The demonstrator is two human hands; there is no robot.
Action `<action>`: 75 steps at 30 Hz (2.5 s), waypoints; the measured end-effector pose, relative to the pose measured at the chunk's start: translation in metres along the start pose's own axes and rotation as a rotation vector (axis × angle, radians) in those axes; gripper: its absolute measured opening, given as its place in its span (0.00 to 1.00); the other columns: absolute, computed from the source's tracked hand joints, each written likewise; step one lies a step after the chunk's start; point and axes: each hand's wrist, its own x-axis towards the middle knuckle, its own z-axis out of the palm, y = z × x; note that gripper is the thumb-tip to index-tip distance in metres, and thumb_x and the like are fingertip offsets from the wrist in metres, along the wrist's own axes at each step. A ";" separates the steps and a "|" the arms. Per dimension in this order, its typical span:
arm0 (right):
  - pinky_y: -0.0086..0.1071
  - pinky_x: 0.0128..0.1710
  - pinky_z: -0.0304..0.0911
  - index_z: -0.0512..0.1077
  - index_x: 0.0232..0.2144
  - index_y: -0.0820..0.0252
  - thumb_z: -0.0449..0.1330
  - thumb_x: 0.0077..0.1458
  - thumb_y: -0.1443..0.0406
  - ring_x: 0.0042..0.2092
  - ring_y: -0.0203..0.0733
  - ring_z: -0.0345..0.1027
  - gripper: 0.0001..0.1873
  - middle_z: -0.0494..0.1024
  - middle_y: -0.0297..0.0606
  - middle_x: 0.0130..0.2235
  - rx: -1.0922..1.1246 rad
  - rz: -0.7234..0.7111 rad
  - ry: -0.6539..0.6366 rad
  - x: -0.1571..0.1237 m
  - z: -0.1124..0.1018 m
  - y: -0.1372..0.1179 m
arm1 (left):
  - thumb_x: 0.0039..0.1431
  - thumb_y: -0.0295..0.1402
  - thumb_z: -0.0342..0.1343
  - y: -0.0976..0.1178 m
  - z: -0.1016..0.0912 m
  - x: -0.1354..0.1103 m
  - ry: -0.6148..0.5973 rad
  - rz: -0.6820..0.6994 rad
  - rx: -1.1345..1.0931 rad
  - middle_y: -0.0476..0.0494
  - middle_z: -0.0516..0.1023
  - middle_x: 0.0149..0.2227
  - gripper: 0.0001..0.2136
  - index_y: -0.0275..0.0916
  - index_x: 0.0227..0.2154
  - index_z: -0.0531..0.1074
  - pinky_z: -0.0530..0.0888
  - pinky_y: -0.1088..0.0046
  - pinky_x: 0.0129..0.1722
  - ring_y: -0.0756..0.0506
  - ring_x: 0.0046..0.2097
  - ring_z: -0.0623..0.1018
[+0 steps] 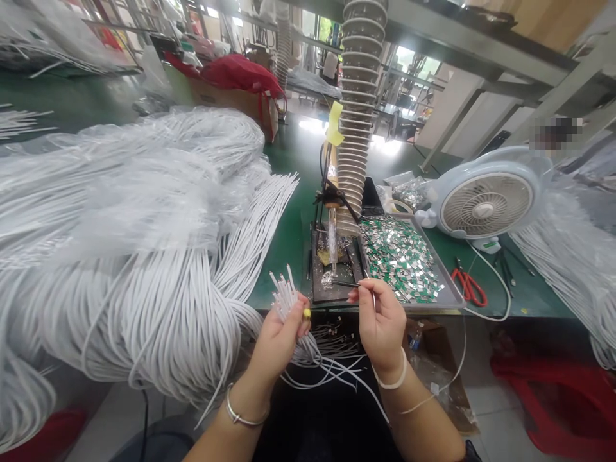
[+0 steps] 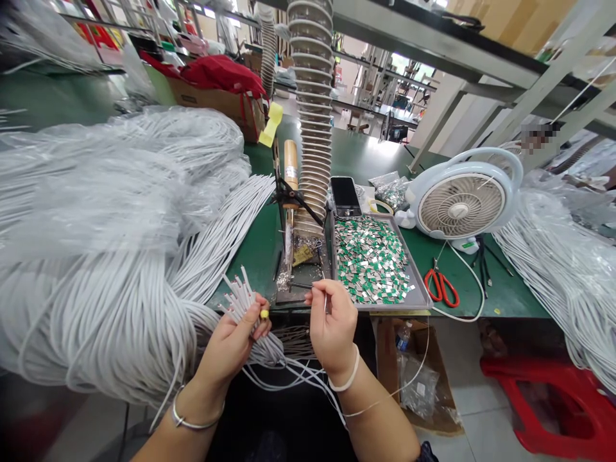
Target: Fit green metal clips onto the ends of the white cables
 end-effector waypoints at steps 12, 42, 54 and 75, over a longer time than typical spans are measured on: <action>0.32 0.32 0.68 0.67 0.35 0.59 0.51 0.58 0.72 0.29 0.35 0.70 0.06 0.71 0.34 0.28 0.037 -0.029 0.037 -0.006 -0.002 0.001 | 0.54 0.40 0.57 -0.001 0.000 0.000 -0.014 0.013 -0.004 0.54 0.63 0.22 0.10 0.38 0.32 0.68 0.61 0.76 0.22 0.55 0.20 0.60; 0.39 0.39 0.64 0.69 0.37 0.64 0.45 0.59 0.69 0.39 0.45 0.67 0.13 0.74 0.46 0.36 -0.677 -0.112 -0.236 0.046 -0.049 0.055 | 0.49 0.36 0.62 0.016 0.012 -0.004 0.056 -0.072 -0.180 0.52 0.68 0.26 0.09 0.37 0.30 0.71 0.63 0.75 0.26 0.56 0.22 0.64; 0.34 0.34 0.58 0.67 0.25 0.59 0.49 0.53 0.72 0.33 0.44 0.63 0.09 0.70 0.41 0.29 -0.725 -0.027 -0.503 0.074 -0.058 0.086 | 0.45 0.35 0.65 0.018 0.027 -0.004 0.100 -0.166 -0.254 0.52 0.69 0.25 0.12 0.35 0.29 0.71 0.61 0.75 0.24 0.56 0.21 0.63; 0.27 0.29 0.61 0.65 0.30 0.57 0.51 0.58 0.68 0.30 0.34 0.64 0.06 0.69 0.33 0.28 -0.017 0.120 -0.454 0.019 -0.052 -0.004 | 0.45 0.45 0.63 0.015 0.015 -0.018 -0.153 -0.328 -0.028 0.51 0.69 0.20 0.18 0.33 0.29 0.71 0.54 0.78 0.18 0.57 0.17 0.59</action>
